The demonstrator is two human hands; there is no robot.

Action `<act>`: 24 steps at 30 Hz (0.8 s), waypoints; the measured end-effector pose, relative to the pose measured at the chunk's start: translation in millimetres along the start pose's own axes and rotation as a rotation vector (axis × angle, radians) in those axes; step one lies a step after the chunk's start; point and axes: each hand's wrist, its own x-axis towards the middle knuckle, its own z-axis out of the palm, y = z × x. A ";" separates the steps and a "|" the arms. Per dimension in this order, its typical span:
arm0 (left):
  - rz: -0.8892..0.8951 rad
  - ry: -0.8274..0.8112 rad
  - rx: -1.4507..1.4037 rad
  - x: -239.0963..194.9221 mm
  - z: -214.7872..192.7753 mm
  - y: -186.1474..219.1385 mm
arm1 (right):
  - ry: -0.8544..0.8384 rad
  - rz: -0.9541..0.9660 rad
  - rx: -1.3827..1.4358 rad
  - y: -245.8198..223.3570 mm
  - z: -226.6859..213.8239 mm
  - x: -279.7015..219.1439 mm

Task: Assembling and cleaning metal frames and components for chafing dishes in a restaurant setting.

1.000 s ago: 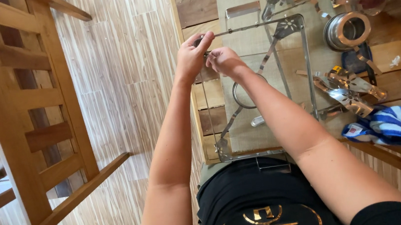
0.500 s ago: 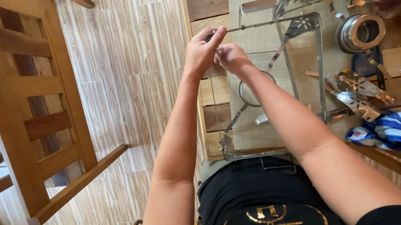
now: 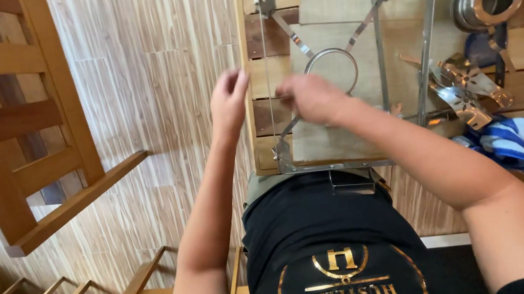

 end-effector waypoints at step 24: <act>-0.914 -0.128 -1.119 -105.7 44.6 -83.4 | -0.382 0.076 -0.261 -16.6 14.4 -11.2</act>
